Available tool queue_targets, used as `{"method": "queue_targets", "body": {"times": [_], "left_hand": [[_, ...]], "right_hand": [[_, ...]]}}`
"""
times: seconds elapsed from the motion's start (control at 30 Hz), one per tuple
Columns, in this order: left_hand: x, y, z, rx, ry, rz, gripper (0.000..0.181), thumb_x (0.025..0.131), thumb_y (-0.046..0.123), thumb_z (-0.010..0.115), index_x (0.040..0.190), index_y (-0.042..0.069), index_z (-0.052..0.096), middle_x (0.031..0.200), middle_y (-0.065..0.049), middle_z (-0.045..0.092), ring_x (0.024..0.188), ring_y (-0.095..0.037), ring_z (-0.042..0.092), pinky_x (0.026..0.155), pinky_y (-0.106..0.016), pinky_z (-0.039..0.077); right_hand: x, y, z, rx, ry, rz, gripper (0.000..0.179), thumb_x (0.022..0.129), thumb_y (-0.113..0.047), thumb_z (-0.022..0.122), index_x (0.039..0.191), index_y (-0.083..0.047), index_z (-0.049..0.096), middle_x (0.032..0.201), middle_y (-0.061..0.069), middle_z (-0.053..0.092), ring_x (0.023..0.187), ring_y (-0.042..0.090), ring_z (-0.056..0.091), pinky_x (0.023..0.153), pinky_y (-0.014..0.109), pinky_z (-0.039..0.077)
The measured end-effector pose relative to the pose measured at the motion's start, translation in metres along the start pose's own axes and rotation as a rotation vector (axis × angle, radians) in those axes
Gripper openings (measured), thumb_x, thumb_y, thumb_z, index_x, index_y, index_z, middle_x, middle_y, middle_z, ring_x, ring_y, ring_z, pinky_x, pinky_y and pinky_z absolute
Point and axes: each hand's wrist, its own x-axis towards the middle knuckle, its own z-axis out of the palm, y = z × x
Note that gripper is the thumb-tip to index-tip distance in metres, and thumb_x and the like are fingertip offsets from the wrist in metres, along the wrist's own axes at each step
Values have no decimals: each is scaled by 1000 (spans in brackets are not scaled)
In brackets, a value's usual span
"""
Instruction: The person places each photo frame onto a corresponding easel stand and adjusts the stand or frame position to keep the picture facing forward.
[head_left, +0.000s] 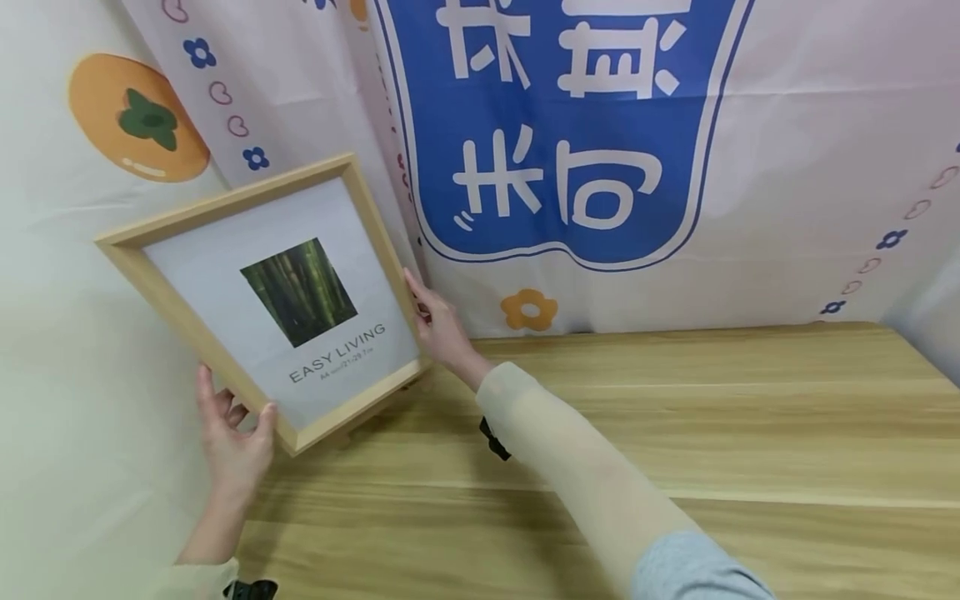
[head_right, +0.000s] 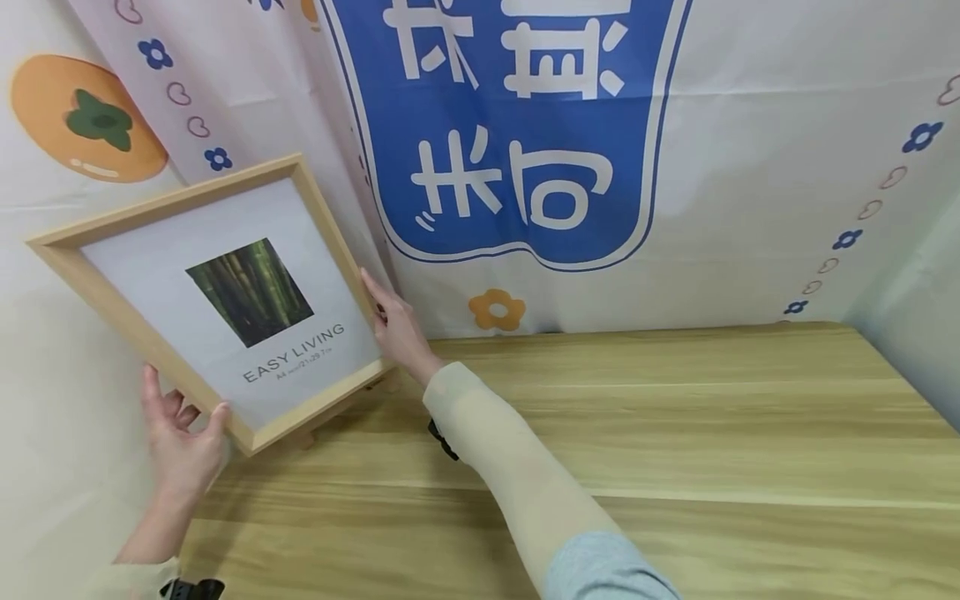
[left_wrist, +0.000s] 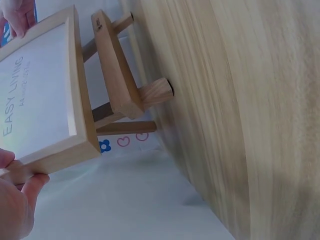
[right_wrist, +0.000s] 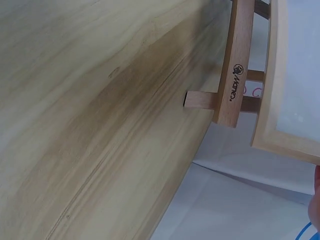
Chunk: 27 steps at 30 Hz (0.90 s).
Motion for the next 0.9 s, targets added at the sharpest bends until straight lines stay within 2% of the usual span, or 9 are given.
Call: {"method": "queue_targets", "body": {"times": [0.2,0.43,0.73,0.9], "left_hand": [[-2,-4,4,-12,-1,-11,93,81,-19,60,156,12,14,111,8,45,91,0,52,70,-5,47],[-4,-8,5,24,-3,-27,93,83,-18,60,156,13,12,119,-3,48,93,3,49,76,-5,45],[-4,-13,6,31,3,-43,93,82,-19,59,156,13,13,119,0,47,92,2,49,80,-7,45],[-4,-13,6,33,-4,-70,94,83,-17,59,157,15,12,120,-2,47,92,0,49,80,-8,45]], "right_hand": [[-2,4,2,-16,1,21,73,89,16,55,153,-11,32,141,13,50,117,25,55,82,19,51],[-3,7,7,-36,10,21,73,89,15,56,153,-12,32,138,15,52,115,24,57,84,18,51],[-2,10,12,-73,-50,67,76,90,16,54,155,-14,26,153,3,35,131,22,44,94,21,48],[2,10,14,-118,-72,106,80,90,16,54,156,-17,23,155,-1,30,137,18,35,104,20,38]]}}
